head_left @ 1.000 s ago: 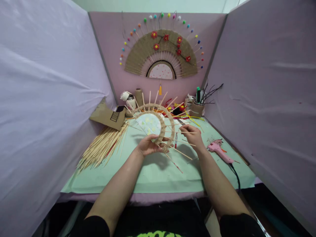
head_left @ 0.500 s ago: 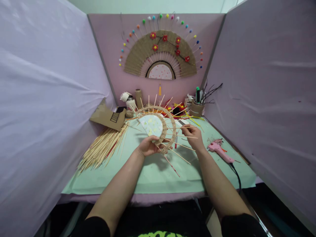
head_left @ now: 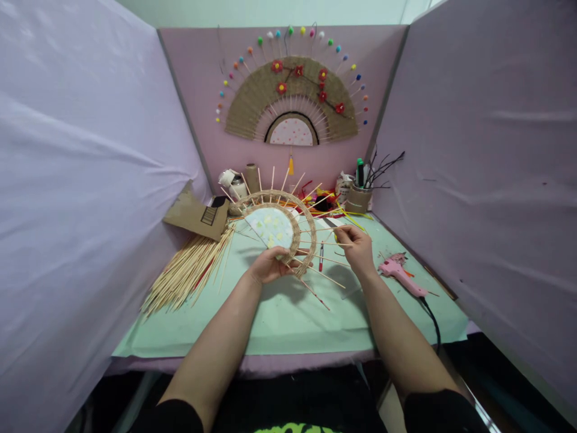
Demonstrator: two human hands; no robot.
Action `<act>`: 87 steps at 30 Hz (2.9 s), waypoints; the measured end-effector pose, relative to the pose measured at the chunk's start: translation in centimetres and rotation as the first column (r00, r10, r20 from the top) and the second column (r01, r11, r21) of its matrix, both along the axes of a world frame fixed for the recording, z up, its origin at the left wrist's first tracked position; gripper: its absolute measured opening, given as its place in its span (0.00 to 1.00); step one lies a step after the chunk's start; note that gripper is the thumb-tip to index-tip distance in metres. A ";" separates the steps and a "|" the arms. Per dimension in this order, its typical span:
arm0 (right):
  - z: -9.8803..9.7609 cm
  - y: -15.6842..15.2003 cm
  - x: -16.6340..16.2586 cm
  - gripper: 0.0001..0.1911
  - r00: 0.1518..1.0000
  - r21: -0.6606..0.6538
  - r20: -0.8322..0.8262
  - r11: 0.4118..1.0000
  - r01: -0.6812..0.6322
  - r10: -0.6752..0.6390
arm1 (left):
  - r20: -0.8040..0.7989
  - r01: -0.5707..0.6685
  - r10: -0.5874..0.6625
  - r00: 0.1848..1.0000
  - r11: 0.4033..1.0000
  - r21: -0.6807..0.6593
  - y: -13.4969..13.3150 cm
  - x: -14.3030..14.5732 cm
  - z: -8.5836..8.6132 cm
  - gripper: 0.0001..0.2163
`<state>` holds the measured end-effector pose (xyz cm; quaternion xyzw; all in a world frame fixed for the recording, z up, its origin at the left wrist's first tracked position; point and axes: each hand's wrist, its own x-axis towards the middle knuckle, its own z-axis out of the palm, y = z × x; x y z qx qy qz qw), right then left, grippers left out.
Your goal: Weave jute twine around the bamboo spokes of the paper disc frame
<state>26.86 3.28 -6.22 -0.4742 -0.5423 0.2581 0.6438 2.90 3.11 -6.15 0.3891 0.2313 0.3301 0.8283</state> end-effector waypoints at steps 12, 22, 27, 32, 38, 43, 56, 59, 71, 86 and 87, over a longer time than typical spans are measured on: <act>0.4 0.5 2.1 0.11 0.985 0.151 -0.073 0.974 0.167 -0.158 | -0.078 -0.117 0.120 0.990 0.992 0.041 0.5 -0.3 0.2 0.15; 0.9 0.0 1.8 0.15 0.973 -0.019 -0.184 0.989 -0.148 0.142 | 0.008 0.175 -0.177 0.984 0.981 0.082 0.6 -1.4 -0.8 0.18; 0.9 0.2 1.3 0.16 0.860 -0.145 -0.432 0.920 -0.363 0.271 | -0.026 0.288 -0.287 0.958 0.954 0.079 0.3 -1.2 -0.8 0.20; 1.1 0.0 0.8 0.17 0.793 -0.255 -0.526 0.833 -0.491 0.307 | -0.082 0.314 -0.309 0.948 0.947 0.068 -0.3 -0.5 -1.2 0.22; 1.1 0.1 1.3 0.14 0.736 -0.211 -0.598 0.824 -0.526 0.316 | -0.060 0.316 -0.314 0.948 0.948 0.040 0.0 -0.6 -1.2 0.23; 1.2 0.2 1.4 0.14 0.733 -0.220 -0.608 0.821 -0.527 0.307 | -0.065 0.310 -0.308 0.949 0.950 0.032 0.1 -0.9 -1.1 0.24; 1.1 0.3 1.0 0.15 0.773 -0.188 -0.583 0.884 -0.428 0.251 | 0.012 0.273 -0.275 0.961 0.959 0.070 0.4 -1.0 -1.3 0.27; 1.3 0.4 1.3 0.16 0.803 -0.151 -0.557 0.924 -0.351 0.214 | 0.003 0.256 -0.256 0.967 0.965 0.057 0.5 -1.1 -1.2 0.25; 1.2 0.1 2.3 0.14 0.899 -0.023 -0.419 0.989 -0.149 0.126 | -0.074 0.178 -0.177 0.981 0.984 0.016 0.8 -1.3 -0.9 0.19; 2.0 -0.3 4.4 0.14 0.851 -0.182 -0.462 0.913 -0.365 0.248 | -0.156 0.289 -0.275 0.949 0.954 0.075 0.4 -1.9 -0.8 0.24; 2.0 -0.2 4.3 0.14 0.827 -0.193 -0.493 0.892 -0.408 0.271 | -0.156 0.299 -0.284 0.946 0.951 0.077 0.3 -1.8 -0.8 0.25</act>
